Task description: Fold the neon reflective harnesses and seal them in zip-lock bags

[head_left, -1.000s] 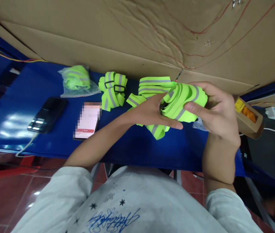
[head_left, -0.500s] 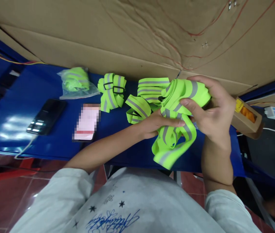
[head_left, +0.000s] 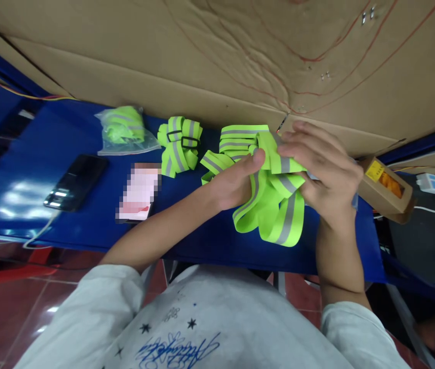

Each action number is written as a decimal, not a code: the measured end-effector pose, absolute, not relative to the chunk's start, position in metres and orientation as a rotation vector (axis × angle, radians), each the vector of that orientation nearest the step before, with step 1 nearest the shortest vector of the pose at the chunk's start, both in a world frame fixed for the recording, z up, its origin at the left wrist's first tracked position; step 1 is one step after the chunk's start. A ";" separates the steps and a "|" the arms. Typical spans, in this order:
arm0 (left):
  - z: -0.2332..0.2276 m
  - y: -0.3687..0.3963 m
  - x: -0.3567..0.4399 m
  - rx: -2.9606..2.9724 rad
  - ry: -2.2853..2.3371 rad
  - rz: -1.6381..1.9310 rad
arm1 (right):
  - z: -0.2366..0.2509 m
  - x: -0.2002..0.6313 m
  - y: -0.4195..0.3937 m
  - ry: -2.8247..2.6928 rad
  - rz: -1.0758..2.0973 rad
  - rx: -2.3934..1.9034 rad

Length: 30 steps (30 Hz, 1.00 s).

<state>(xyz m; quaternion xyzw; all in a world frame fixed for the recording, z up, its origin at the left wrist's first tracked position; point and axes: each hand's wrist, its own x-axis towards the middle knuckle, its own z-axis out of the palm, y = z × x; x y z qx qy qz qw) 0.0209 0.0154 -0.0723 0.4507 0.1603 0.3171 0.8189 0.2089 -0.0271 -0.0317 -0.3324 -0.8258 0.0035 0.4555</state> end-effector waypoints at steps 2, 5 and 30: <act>-0.070 0.018 0.019 0.904 0.338 0.725 | -0.026 0.213 -0.027 -2.114 0.186 -0.809; -0.068 0.021 0.016 0.822 0.375 0.804 | -0.020 0.226 -0.029 -2.264 0.504 -0.752; -0.072 0.019 0.021 0.786 0.330 0.835 | -0.044 0.206 -0.014 -2.055 -0.090 -0.977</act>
